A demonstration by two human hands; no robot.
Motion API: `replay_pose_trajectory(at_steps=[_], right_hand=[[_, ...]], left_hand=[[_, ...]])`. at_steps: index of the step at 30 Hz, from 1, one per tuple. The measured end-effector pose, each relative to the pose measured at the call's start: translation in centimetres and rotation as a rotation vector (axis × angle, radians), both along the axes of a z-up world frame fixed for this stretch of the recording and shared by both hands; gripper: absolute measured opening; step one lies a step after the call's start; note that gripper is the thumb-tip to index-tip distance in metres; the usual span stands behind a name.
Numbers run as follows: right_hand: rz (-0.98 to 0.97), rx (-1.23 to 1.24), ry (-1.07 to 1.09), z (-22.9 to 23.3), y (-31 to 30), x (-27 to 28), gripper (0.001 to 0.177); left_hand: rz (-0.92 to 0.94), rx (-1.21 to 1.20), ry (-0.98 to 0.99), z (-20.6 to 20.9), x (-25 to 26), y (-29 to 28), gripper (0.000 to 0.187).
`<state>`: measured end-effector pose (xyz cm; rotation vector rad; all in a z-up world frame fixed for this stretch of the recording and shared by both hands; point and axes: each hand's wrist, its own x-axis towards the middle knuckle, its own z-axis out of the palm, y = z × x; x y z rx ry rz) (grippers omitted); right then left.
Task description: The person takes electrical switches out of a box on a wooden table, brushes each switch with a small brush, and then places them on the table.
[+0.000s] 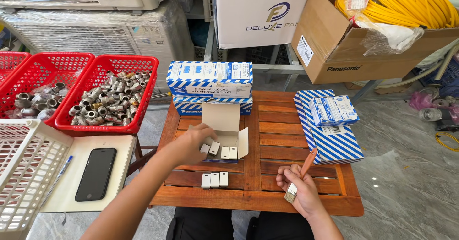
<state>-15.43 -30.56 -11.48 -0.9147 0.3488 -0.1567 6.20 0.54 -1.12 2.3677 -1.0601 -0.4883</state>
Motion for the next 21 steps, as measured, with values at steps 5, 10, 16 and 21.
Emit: replay_pose_trajectory(at_steps=[5,10,16,21], right_hand=[[0.014,0.004,-0.006,-0.2,-0.1,0.1,0.033],[0.006,0.001,-0.012,0.3,0.0,-0.1,0.034],[0.019,0.0,-0.017,-0.2,-0.1,0.0,0.034],[0.017,0.017,-0.019,-0.1,-0.1,0.0,0.033]], left_hand=[[0.015,0.208,0.016,0.0,0.6,-0.3,0.05],[-0.012,0.246,-0.004,1.0,0.0,-1.1,0.065],[-0.135,0.287,-0.234,-2.3,1.3,-1.6,0.064],[-0.198,0.299,-0.213,-2.3,1.7,-1.9,0.044]])
